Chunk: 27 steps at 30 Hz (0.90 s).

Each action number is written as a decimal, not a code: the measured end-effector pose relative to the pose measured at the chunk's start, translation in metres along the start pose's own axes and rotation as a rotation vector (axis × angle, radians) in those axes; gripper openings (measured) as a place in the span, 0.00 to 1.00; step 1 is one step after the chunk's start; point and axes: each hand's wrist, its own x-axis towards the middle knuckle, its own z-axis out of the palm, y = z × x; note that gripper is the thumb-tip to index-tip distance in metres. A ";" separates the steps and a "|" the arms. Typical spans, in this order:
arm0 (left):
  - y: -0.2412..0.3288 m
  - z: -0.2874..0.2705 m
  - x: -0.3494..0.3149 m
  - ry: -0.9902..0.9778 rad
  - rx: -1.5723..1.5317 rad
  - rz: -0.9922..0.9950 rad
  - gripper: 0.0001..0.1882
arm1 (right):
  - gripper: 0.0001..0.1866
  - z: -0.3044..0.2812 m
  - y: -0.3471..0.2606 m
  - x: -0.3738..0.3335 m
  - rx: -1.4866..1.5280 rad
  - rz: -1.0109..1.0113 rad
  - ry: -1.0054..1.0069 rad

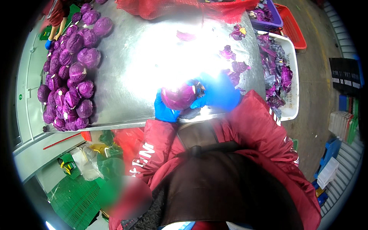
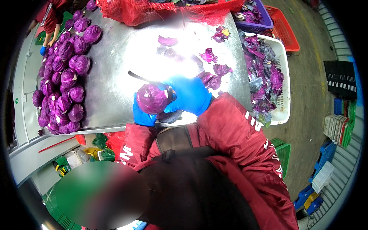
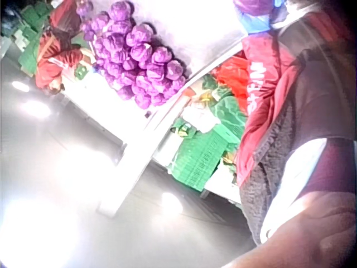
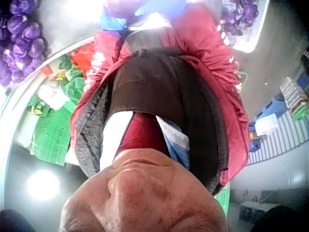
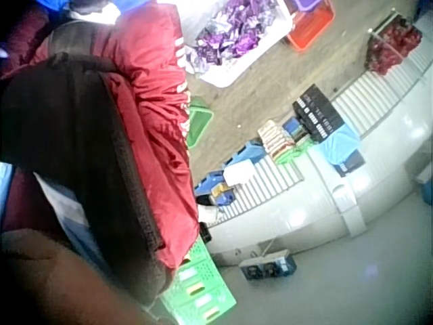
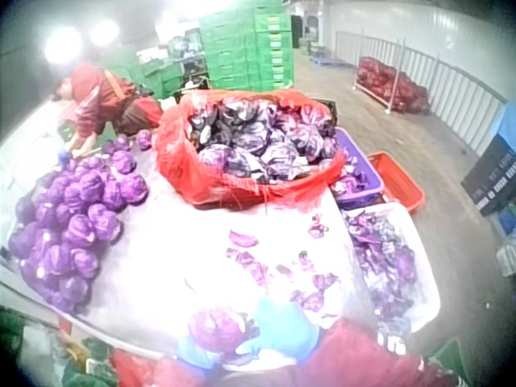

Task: The person peels the outer leaves from red cabbages by hand, placing the cabbages into a white crate and the leaves into a mesh bag.

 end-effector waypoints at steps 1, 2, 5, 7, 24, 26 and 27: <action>0.001 -0.001 0.001 -0.013 -0.050 -0.010 0.25 | 0.38 0.001 0.006 -0.002 -0.074 -0.007 0.020; 0.002 -0.004 0.000 0.004 -0.037 -0.004 0.25 | 0.38 0.002 0.005 -0.004 -0.147 -0.012 0.038; 0.006 -0.014 0.000 0.044 0.001 0.016 0.25 | 0.35 0.005 -0.001 -0.007 -0.277 -0.023 0.088; 0.009 -0.019 0.002 0.061 0.022 0.034 0.25 | 0.29 0.007 0.001 -0.008 -0.160 0.001 0.095; -0.006 0.009 0.020 0.129 0.260 -0.026 0.25 | 0.24 -0.009 -0.013 0.018 -0.019 0.066 0.185; -0.005 0.011 0.021 0.140 0.265 -0.031 0.25 | 0.18 -0.010 -0.024 0.013 0.089 0.118 0.208; -0.005 0.012 0.022 0.142 0.248 -0.042 0.25 | 0.19 -0.009 -0.025 0.012 0.071 0.090 0.234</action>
